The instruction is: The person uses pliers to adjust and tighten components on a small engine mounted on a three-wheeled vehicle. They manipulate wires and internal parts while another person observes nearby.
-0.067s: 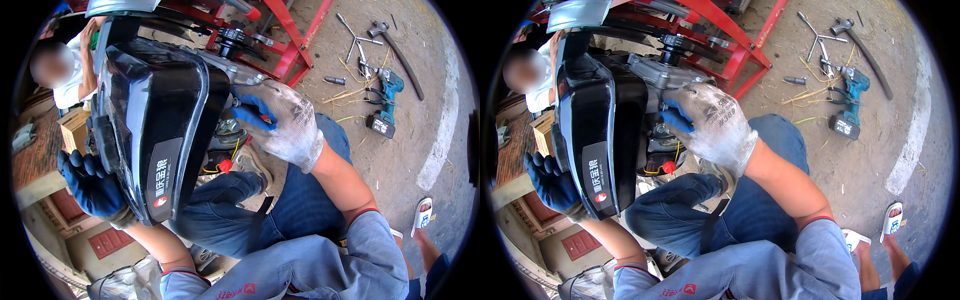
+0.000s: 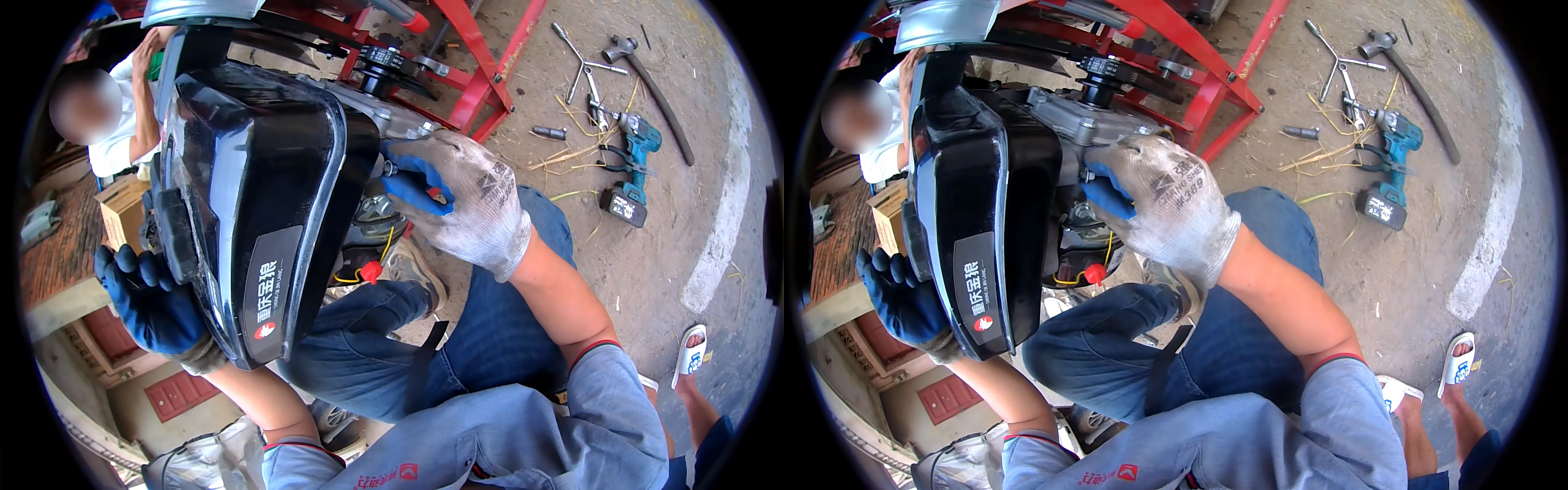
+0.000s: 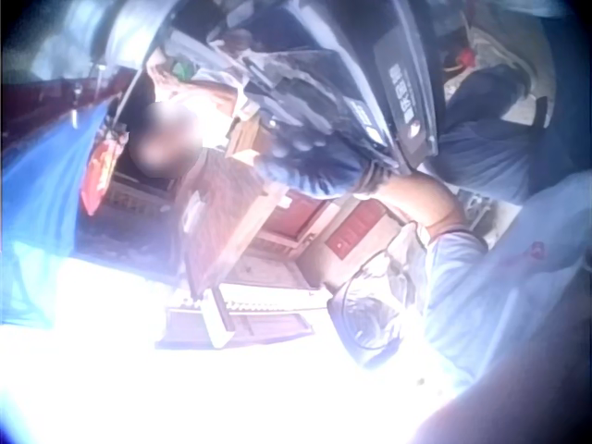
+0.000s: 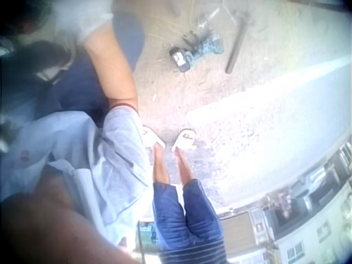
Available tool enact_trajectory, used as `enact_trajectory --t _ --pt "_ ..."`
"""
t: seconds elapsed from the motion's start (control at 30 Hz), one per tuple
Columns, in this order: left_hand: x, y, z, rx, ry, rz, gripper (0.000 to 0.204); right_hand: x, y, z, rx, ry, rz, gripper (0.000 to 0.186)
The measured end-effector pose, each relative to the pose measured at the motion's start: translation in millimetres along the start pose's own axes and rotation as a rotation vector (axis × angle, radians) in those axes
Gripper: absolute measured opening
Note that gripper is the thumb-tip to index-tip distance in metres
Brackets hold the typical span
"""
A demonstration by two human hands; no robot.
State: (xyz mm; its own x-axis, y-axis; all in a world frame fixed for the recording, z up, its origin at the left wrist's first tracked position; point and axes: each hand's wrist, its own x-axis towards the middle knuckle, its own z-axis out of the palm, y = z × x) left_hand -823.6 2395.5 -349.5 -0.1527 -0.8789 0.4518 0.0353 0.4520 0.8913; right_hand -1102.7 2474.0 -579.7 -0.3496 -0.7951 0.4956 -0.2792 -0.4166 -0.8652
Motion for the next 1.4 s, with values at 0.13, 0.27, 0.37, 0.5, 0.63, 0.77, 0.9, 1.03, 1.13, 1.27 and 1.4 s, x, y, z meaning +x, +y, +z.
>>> enact_trajectory --t 0.13,0.27,0.37,0.5,0.63,0.77,0.9,1.03,1.13,1.27,1.4 --pt "-0.2 -0.8 0.6 -0.005 -0.006 0.003 0.038 1.3 0.6 0.2 0.100 -0.016 0.053 0.038" --pt "-0.7 -1.2 0.0 -0.025 -0.061 -0.006 0.038 4.1 0.8 -2.8 0.235 -0.038 0.132 0.027" --pt "-0.7 -0.8 0.0 -0.020 -0.036 -0.003 0.038 8.5 2.6 -6.4 0.791 -0.280 0.600 0.020" --pt "0.1 0.9 1.6 -0.108 -0.246 -0.052 0.040 16.1 4.5 -7.2 1.116 -0.391 0.752 0.037" --pt "0.5 1.8 4.0 -0.130 -0.293 -0.073 0.040 17.9 -4.6 -2.7 1.176 -0.350 0.858 0.041" --pt "-1.0 1.1 5.4 0.054 0.050 -0.007 0.037 17.4 -14.5 3.6 1.070 -0.215 0.963 0.048" --pt "-2.2 1.4 4.8 0.011 -0.072 -0.044 0.037 14.2 -10.9 6.9 1.170 -0.191 0.906 0.044" --pt "-3.3 2.2 3.6 0.014 -0.056 -0.053 0.037 7.3 -0.2 8.4 1.173 -0.270 0.703 0.043" --pt "-3.1 2.1 4.9 0.020 -0.064 -0.047 0.037 4.8 4.9 7.7 1.142 -0.262 0.647 0.042" --pt "-1.4 2.1 9.0 -0.021 -0.134 -0.054 0.038 7.9 5.6 6.0 1.197 -0.302 0.736 0.043" --pt "-2.0 0.6 9.8 0.031 -0.071 -0.031 0.035 12.1 3.0 9.3 1.200 -0.288 0.782 0.045"
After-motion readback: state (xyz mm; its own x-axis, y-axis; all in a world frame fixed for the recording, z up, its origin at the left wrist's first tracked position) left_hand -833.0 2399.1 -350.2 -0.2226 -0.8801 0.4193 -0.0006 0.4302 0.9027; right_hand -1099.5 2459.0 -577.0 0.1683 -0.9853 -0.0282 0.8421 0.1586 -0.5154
